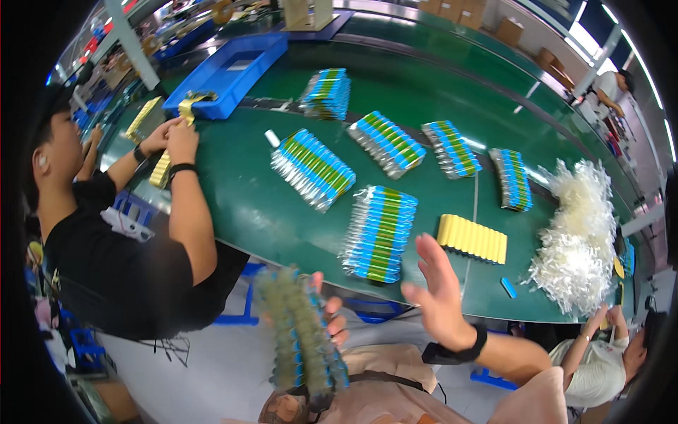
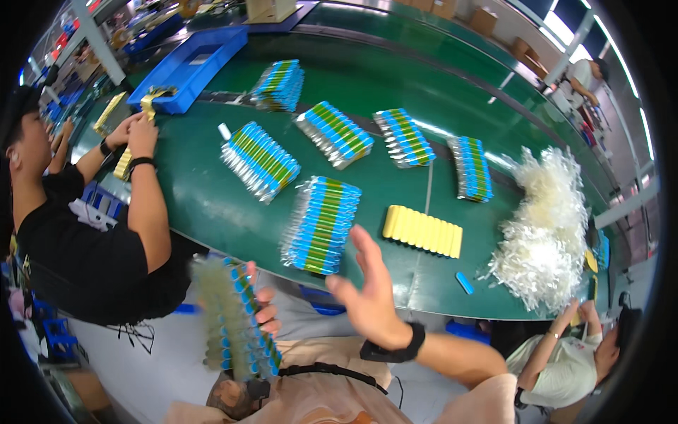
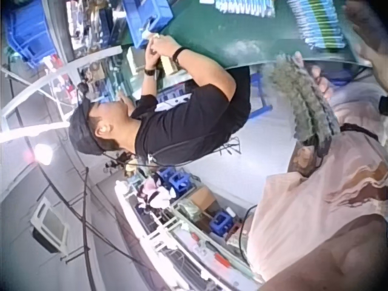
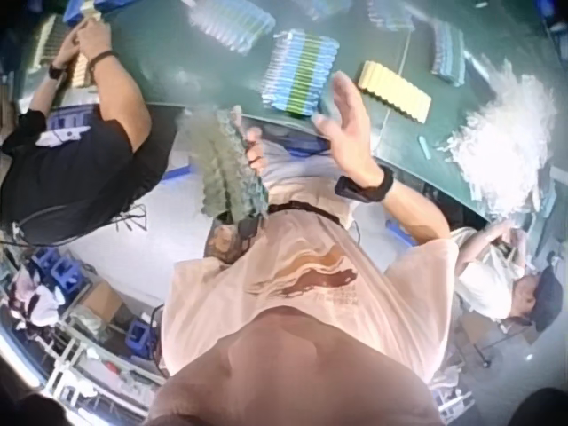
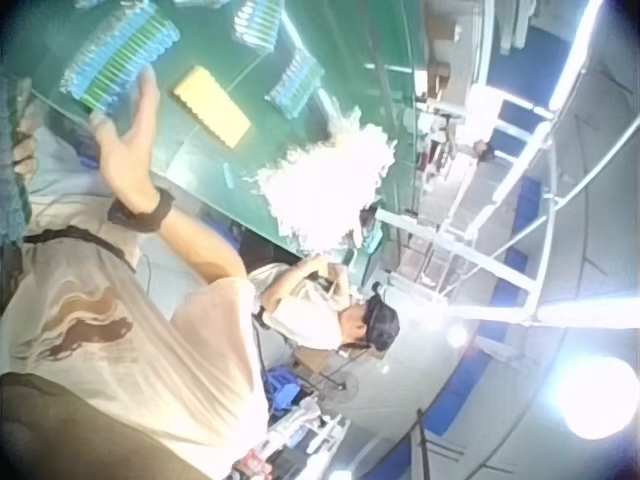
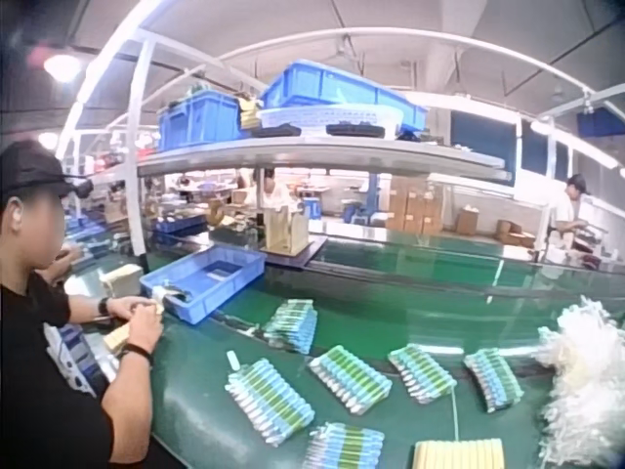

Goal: Assembling and grouping plastic components at a factory workstation.

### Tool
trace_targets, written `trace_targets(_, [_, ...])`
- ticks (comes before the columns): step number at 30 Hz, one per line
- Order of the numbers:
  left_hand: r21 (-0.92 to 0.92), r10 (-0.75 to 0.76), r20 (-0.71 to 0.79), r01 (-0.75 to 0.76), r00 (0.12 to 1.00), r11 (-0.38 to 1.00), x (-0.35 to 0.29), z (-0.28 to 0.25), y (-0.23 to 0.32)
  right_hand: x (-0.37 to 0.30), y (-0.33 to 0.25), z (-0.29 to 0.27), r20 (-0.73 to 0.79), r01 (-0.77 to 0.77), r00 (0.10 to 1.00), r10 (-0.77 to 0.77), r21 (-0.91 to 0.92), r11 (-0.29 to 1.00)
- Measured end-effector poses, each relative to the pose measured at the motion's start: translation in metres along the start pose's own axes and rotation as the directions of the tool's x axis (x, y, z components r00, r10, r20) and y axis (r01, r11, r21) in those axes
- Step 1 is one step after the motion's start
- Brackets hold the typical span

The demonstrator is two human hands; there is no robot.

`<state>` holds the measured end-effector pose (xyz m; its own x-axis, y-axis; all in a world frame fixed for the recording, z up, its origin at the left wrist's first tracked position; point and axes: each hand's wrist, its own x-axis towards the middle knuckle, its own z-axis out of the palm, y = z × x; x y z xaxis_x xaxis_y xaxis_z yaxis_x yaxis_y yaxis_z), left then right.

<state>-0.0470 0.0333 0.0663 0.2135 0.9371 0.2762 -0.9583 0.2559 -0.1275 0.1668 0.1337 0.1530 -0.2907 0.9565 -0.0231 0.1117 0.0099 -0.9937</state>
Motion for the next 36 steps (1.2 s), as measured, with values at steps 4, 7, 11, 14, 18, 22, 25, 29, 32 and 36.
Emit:
trace_targets(4, [0.034, -0.004, 0.040, 0.003, 0.999, 0.999, 0.012, -0.018, -0.023, -0.048, 0.003, 0.024, 0.306, -0.138, 0.951, 0.044, 0.293, 0.946])
trace_targets(7, [0.221, 0.093, -0.113, -0.066, 0.989, 0.973, 0.018, -0.009, -0.038, -0.061, 0.010, 0.046, 0.396, -0.320, 0.915, 0.082, 0.583, 0.747])
trace_targets(11, [0.402, 0.124, -0.448, 0.075, 0.885, 0.912, -0.021, -0.023, -0.042, -0.084, 0.018, 0.051, 0.309, -0.369, 0.927, 0.214, 0.645, 0.669])
trace_targets(14, [0.594, 0.189, -0.471, 0.151, 0.862, 0.790, -0.018, 0.000, -0.049, -0.086, 0.024, 0.048, 0.313, -0.379, 0.924, 0.218, 0.691, 0.615])
trace_targets(18, [0.843, 0.313, -0.435, 0.260, 0.844, 0.470, -0.004, 0.024, -0.061, -0.090, 0.020, 0.037, 0.488, -0.538, 0.835, 0.255, 0.626, 0.564])
trace_targets(22, [0.874, 0.375, -0.290, 0.083, 0.881, 0.480, -0.003, 0.017, -0.062, -0.092, 0.016, 0.031, 0.599, -0.678, 0.729, 0.332, 0.564, 0.471])
trace_targets(25, [0.781, 0.285, -0.406, 0.167, 0.869, 0.602, -0.003, 0.014, -0.060, -0.092, 0.028, 0.024, 0.617, -0.695, 0.705, 0.351, 0.499, 0.519])
trace_targets(29, [0.620, 0.149, -0.463, 0.199, 0.874, 0.759, -0.008, 0.012, -0.067, -0.088, 0.041, 0.017, 0.623, -0.699, 0.685, 0.378, 0.415, 0.582])
trace_targets(32, [0.564, 0.175, -0.516, 0.179, 0.838, 0.806, -0.008, 0.016, -0.070, -0.081, 0.024, 0.012, 0.577, -0.724, 0.675, 0.460, 0.398, 0.563])
trace_targets(36, [0.512, 0.196, -0.508, 0.111, 0.838, 0.852, -0.008, 0.011, -0.076, -0.083, 0.030, 0.018, 0.511, -0.645, 0.756, 0.408, 0.480, 0.595])
